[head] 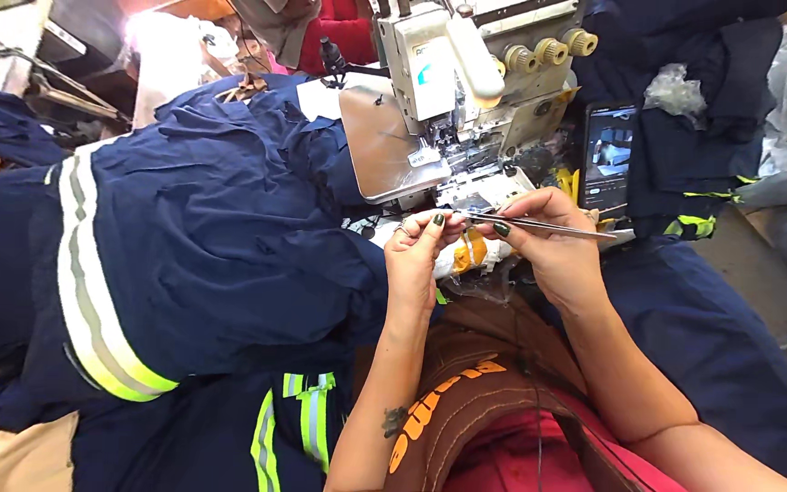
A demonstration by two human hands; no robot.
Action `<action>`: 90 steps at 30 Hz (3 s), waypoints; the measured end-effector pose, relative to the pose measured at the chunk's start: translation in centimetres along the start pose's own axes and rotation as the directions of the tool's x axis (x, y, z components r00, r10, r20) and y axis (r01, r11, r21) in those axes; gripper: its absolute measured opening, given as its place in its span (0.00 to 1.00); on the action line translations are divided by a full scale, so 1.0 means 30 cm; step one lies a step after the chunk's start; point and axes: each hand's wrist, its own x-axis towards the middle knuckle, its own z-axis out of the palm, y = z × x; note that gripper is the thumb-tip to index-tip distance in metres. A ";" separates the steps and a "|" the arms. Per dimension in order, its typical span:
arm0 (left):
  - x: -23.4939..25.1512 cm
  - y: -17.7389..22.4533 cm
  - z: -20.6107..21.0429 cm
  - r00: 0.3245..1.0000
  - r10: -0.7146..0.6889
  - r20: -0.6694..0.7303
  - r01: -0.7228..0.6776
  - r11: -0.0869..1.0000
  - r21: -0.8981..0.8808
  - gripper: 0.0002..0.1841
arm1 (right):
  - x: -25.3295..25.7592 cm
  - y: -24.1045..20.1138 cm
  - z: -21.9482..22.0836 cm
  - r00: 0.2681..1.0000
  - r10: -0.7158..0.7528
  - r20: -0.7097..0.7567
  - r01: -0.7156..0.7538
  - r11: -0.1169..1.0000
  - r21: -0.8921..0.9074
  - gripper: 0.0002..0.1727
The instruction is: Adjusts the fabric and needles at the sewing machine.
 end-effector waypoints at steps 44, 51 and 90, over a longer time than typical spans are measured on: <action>0.188 0.050 0.065 0.987 -0.122 -0.104 0.092 0.962 -0.257 0.07 | 0.187 0.090 0.101 0.983 -0.130 -0.132 0.126 0.991 -0.044 0.16; 0.180 0.049 0.059 0.988 -0.126 -0.090 0.099 0.960 -0.261 0.07 | 0.179 0.081 0.103 0.985 -0.124 -0.124 0.122 0.992 -0.025 0.15; 0.148 0.036 0.035 0.992 -0.122 -0.018 0.120 0.989 -0.082 0.10 | 0.123 0.088 0.060 0.982 -0.170 -0.085 0.163 0.983 -0.087 0.15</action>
